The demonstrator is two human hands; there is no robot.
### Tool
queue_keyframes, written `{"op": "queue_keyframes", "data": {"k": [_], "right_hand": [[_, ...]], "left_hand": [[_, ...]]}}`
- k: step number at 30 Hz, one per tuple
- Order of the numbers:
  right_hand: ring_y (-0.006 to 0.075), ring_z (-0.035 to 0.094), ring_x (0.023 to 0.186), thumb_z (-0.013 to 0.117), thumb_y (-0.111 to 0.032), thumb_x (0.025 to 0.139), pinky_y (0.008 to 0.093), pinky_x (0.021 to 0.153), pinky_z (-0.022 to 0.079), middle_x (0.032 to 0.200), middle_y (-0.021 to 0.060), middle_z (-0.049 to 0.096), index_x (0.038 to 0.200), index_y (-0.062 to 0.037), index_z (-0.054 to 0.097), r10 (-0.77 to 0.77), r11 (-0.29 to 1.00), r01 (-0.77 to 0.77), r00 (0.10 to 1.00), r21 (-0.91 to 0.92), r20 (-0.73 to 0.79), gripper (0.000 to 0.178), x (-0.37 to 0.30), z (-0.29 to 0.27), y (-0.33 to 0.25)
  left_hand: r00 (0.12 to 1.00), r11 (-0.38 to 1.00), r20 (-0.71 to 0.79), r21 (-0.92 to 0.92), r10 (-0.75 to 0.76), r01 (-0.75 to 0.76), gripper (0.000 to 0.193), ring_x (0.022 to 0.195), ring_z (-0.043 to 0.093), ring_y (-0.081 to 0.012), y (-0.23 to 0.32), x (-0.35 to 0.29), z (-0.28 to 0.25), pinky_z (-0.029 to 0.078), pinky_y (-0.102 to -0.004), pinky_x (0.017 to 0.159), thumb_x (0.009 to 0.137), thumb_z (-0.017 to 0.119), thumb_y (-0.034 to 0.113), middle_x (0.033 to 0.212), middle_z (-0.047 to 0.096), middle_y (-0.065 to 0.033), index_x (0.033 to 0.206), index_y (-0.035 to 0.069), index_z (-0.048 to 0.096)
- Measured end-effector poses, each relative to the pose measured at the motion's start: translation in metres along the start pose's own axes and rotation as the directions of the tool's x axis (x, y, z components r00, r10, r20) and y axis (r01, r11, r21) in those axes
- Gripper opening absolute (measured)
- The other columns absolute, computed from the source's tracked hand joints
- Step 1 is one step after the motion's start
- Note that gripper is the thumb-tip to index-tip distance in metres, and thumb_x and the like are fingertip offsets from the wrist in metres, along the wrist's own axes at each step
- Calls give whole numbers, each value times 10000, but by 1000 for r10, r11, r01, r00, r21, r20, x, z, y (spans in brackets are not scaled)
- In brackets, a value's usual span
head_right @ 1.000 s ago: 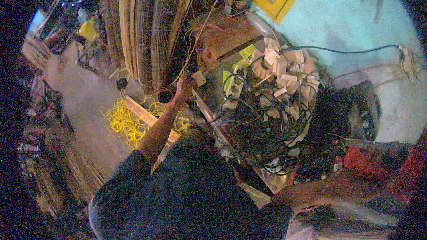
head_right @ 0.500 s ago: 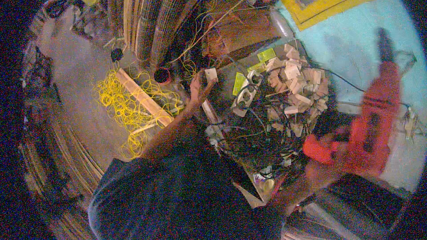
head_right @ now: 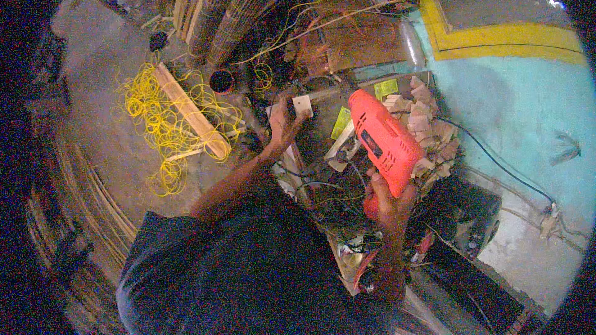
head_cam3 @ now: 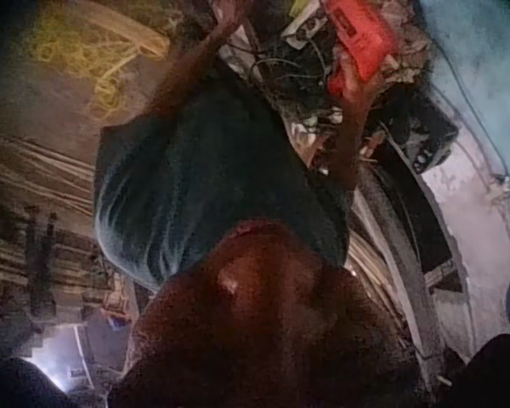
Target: The person uses a red power drill to make holes in small rectangular wooden blocks. They pick up each block, position it on a workbench, drill a hole, and then place the finished block into a pile.
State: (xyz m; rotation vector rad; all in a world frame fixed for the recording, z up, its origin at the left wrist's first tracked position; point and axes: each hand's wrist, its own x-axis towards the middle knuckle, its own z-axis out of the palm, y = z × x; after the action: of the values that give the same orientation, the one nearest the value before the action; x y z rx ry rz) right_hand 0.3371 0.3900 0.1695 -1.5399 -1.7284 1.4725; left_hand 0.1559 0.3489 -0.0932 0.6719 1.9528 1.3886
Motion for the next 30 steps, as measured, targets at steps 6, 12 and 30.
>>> {"op": "queue_keyframes", "data": {"k": [6,12,30], "right_hand": [[165,599,641,622,-134,851,297,556,481,901,87,648,1100,-8,571,94,995,-95,995,24,10,284,2,0,-14],[138,564,598,598,-146,856,282,534,466,921,94,659,1120,0,571,78,995,-78,997,60,-6,303,5,5,-36],[66,497,558,614,-124,889,242,515,412,717,-16,564,976,-14,576,78,778,130,951,-614,300,146,47,4,-40]], "left_hand": [[936,923,-188,307,299,-233,747,1285,387,-339,-8,-12,0,216,-494,1101,829,646,426,1405,387,-197,1387,24,352],[778,600,342,498,527,-626,656,1414,224,-317,-14,-32,-12,129,-480,1161,910,557,322,1502,271,-174,1434,22,301],[806,504,466,628,366,-592,790,1436,188,-313,5,-37,-9,145,-400,1173,808,565,314,1541,206,-177,1440,-50,262]]}}
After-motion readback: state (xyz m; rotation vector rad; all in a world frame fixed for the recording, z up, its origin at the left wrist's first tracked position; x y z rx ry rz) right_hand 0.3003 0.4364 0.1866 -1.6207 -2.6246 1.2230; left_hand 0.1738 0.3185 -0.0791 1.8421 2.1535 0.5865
